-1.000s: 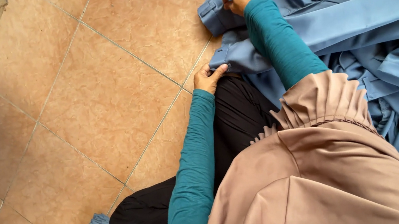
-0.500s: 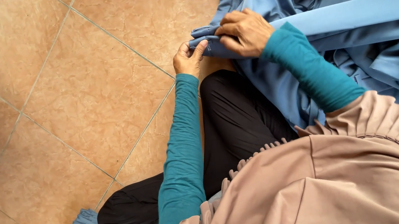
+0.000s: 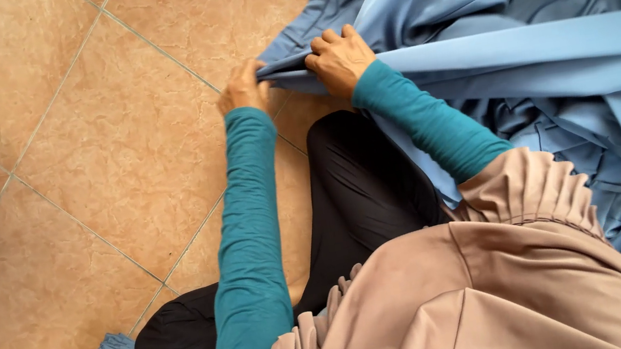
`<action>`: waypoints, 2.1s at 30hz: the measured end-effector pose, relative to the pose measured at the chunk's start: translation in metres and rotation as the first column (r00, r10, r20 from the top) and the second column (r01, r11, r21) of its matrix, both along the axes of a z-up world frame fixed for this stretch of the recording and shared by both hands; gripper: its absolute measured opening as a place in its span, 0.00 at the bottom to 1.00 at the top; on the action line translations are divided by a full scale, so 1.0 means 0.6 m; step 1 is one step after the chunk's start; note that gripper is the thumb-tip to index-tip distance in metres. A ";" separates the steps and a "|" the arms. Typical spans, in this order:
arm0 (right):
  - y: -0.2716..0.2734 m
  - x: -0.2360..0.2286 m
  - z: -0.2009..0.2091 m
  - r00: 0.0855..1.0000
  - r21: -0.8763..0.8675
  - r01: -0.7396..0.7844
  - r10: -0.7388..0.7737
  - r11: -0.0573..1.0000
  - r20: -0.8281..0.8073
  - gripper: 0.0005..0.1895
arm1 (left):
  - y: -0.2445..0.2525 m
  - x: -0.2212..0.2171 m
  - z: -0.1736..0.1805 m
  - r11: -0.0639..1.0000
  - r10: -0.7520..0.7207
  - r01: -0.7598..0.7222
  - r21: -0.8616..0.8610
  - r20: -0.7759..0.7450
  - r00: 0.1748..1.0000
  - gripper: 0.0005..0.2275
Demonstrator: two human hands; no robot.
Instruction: Folding blue trousers and stacking them neatly on the floor.
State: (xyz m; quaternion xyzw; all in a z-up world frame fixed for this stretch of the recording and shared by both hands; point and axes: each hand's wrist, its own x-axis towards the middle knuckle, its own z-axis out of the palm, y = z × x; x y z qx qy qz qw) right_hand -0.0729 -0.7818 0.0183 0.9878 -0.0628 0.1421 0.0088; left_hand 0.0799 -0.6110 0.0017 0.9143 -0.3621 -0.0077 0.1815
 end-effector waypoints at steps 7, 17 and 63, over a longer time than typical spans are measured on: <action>0.072 0.102 -0.110 0.992 0.016 -0.012 0.013 1.000 -0.123 0.07 | 0.321 0.191 -0.101 0.946 0.323 -0.322 -0.031 0.115 0.939 0.17; 0.354 0.234 -0.212 0.916 -0.004 -0.402 0.402 0.916 -0.007 0.05 | 0.835 0.200 -0.092 0.394 0.909 -0.887 0.241 0.042 0.415 0.10; 0.345 0.048 0.086 0.765 0.001 -0.549 0.502 0.836 0.405 0.09 | 0.911 0.140 0.045 0.271 0.897 -0.426 -0.863 0.066 0.437 0.17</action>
